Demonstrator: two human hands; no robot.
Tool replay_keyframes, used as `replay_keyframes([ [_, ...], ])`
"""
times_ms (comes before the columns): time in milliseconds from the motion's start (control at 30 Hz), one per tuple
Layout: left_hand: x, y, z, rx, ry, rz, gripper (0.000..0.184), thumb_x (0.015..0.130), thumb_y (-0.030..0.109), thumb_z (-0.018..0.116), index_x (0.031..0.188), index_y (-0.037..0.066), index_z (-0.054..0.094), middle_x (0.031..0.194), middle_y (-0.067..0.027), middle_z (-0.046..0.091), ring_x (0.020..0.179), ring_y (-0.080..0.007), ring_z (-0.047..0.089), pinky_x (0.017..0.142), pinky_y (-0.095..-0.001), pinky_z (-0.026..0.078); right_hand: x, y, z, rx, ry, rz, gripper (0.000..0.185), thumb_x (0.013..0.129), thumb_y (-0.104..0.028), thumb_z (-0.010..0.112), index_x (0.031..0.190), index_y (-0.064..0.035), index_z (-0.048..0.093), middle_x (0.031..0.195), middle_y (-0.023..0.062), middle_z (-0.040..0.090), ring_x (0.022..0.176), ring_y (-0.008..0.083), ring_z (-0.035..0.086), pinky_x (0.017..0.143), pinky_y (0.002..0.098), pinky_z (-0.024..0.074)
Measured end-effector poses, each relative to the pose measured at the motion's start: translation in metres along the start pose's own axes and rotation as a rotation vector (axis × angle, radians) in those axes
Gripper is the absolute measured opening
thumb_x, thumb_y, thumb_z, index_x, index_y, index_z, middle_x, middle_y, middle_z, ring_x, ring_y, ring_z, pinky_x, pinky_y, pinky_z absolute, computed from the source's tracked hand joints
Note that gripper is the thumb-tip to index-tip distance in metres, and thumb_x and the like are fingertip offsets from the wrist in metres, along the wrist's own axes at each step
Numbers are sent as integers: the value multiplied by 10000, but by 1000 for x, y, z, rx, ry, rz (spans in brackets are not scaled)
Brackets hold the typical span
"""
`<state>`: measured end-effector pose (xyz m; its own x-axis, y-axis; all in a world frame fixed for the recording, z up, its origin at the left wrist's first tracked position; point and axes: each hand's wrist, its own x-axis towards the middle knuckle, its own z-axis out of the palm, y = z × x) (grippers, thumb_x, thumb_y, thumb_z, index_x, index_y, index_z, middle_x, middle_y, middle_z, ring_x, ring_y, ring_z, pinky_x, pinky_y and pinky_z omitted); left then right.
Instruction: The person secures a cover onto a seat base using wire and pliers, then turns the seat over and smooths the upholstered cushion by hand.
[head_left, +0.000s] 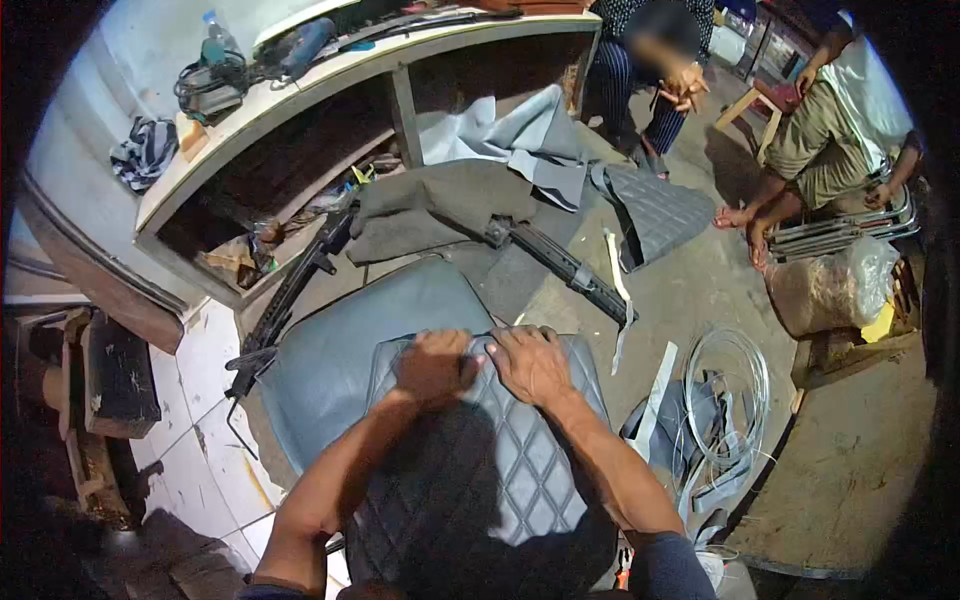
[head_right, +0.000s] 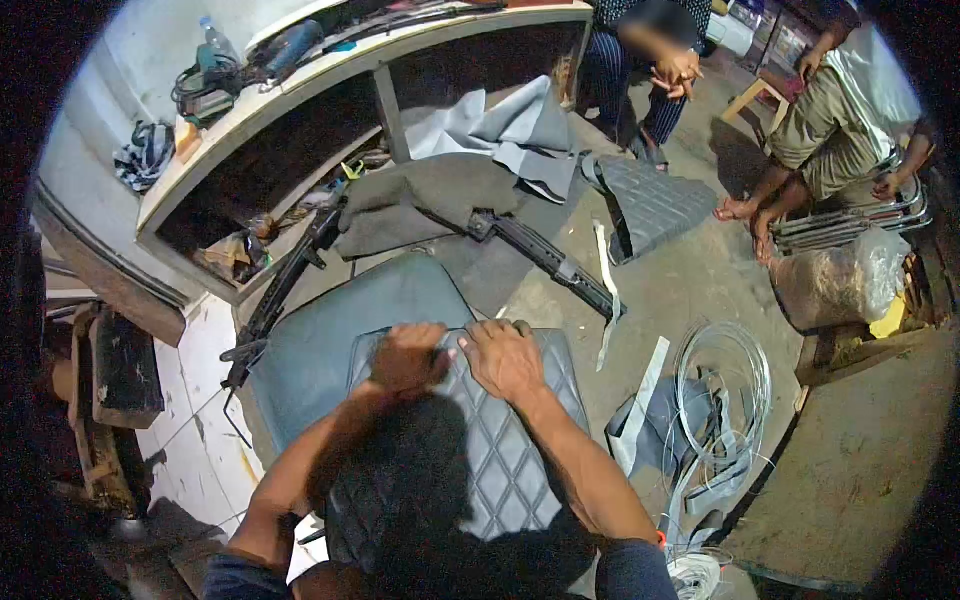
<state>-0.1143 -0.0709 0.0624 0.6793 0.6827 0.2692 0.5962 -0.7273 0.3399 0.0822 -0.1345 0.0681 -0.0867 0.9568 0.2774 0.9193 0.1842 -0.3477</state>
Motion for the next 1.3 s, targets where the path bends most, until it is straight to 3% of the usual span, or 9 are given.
replay_keyframes([
  [167,31,-10,3,55,-401,-294,418,961,468,509,921,94,693,844,-187,710,778,-390,701,713,-516,544,36,4,5,-3,-261,191,518,1018,-441,412,900,-57,739,811,201,718,765,376,704,805,490,529],
  [400,27,-21,27,257,-165,7,407,997,326,467,762,93,704,688,-131,703,588,-276,699,541,-429,540,57,3,10,-83,-626,399,585,1022,-488,366,1003,-51,754,987,202,736,992,377,699,945,501,507],
  [500,15,-24,23,396,141,288,312,951,234,560,672,124,643,565,-93,636,404,-198,593,352,-358,437,15,-4,14,-106,-59,139,546,1025,-494,370,1268,-91,645,1284,151,652,1251,339,572,1093,583,356],
  [567,12,-17,19,433,287,242,323,954,268,554,682,115,637,571,-73,629,428,-235,588,403,-408,462,-23,-13,9,-216,-105,147,600,1023,-501,393,1518,-161,385,1560,94,398,1438,329,363,1173,635,185],
  [600,16,3,-9,-2,-237,-177,286,966,270,531,1049,43,684,1055,-119,719,974,-362,679,860,-558,517,-44,-11,2,-264,-102,167,619,1023,-506,399,1537,-164,349,1583,94,356,1450,334,341,1179,628,183],
  [633,10,8,-9,-11,-243,-148,286,966,270,531,1049,43,684,1055,-119,719,974,-362,679,860,-558,517,-65,-7,-6,-312,-98,191,641,1022,-510,405,1556,-168,314,1606,94,314,1462,340,320,1184,622,181],
  [767,-58,9,-27,324,-108,-185,662,1010,377,458,1546,28,283,1619,-176,260,1470,-391,293,1182,-626,166,-121,6,-39,-109,-91,594,751,994,-596,408,1573,-139,263,1617,156,270,1411,423,381,1151,543,320],
  [967,-161,19,-42,83,-47,-679,662,1030,448,392,1500,-17,356,1534,-262,368,1364,-456,418,1123,-474,352,-198,19,-59,505,-133,994,837,957,-678,424,1463,-11,414,1285,336,589,1248,462,549,1062,456,418],
  [1300,-250,-11,-50,-549,-23,-1071,777,1039,565,340,1396,-113,467,1444,-272,496,1346,-367,471,1134,-391,335,-317,-18,-75,859,-184,1183,989,949,-722,410,1495,98,321,1503,271,426,1411,337,406,1165,378,290],
])
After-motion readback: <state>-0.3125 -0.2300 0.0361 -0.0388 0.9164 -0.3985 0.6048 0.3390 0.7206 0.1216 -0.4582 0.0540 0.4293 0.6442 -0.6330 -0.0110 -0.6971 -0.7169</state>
